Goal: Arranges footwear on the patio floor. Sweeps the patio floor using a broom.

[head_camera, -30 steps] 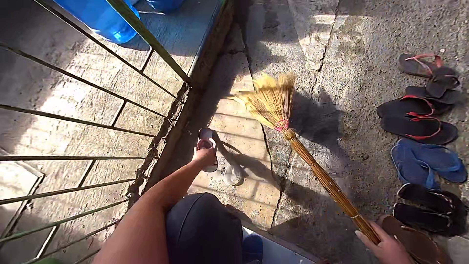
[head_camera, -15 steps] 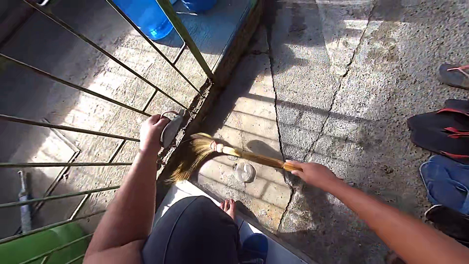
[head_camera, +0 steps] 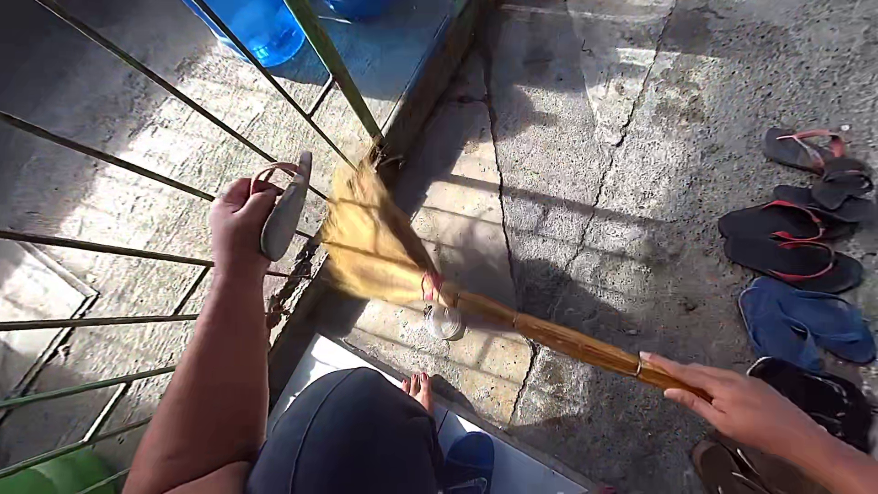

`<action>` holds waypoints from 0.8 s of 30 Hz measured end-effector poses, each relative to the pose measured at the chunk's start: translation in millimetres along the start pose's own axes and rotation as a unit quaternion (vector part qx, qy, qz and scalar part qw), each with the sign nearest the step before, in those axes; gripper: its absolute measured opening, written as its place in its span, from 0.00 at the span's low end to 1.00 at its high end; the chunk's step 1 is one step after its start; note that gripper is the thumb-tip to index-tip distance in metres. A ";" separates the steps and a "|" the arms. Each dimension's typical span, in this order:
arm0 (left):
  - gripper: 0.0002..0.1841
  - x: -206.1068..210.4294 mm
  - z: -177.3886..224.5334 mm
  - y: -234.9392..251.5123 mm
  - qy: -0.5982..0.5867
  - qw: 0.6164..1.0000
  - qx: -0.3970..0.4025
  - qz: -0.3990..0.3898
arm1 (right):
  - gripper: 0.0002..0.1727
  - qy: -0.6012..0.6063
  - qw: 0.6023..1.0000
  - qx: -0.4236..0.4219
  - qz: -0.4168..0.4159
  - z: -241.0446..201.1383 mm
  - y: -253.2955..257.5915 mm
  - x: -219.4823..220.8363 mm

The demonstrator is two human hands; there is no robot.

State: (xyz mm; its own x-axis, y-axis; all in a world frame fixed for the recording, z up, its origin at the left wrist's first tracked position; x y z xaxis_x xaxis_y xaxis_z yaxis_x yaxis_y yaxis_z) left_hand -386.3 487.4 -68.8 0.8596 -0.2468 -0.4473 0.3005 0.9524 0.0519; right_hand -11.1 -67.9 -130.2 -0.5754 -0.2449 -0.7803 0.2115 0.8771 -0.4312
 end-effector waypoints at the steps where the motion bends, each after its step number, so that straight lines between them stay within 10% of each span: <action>1: 0.04 -0.5 4.1 -0.8 -0.005 1.000 0.010 0.003 | 0.28 -0.027 0.999 -0.003 -0.041 1.0 -12.7 14.3; 4: 0.04 1.0 8.5 -3.8 0.013 1.000 0.015 0.008 | 0.30 -0.132 0.985 0.038 -0.101 25.8 -29.7 31.8; 10: 0.04 8.4 9.4 -9.7 -0.021 0.999 0.018 -0.018 | 0.31 -0.179 0.959 0.178 0.126 72.3 -3.7 -34.0; 14: 0.05 6.9 26.0 -12.3 -0.052 0.998 0.038 -0.005 | 0.30 -0.104 0.976 0.072 0.177 41.7 9.3 -46.9; 19: 0.05 1.1 34.4 -11.4 -0.062 0.996 0.063 0.008 | 0.26 -0.037 0.991 -0.113 0.063 -46.2 27.3 19.8; 22: 0.06 6.8 31.3 -13.1 -0.071 0.995 0.069 -0.010 | 0.29 -0.046 0.974 -0.032 -0.220 -100.0 83.4 45.9; 24: 0.07 9.4 30.4 -13.3 -0.071 0.994 0.076 -0.021 | 0.30 -0.030 0.964 0.035 -0.262 -107.1 128.9 45.9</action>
State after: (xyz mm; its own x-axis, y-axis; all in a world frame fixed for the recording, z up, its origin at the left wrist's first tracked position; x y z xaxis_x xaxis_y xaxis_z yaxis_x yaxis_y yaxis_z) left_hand -369.6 467.0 -46.6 0.8913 -0.3198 -0.3215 0.3878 0.9050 0.1748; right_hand -94.8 78.2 -173.1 -0.5714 -0.6723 -0.4706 -0.0428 0.5971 -0.8010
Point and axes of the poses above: each hand's wrist, its own y-axis towards the middle knuckle, its own x-axis out of the palm, z = x × y, the point moved 1 cm from there along y, towards the middle knuckle
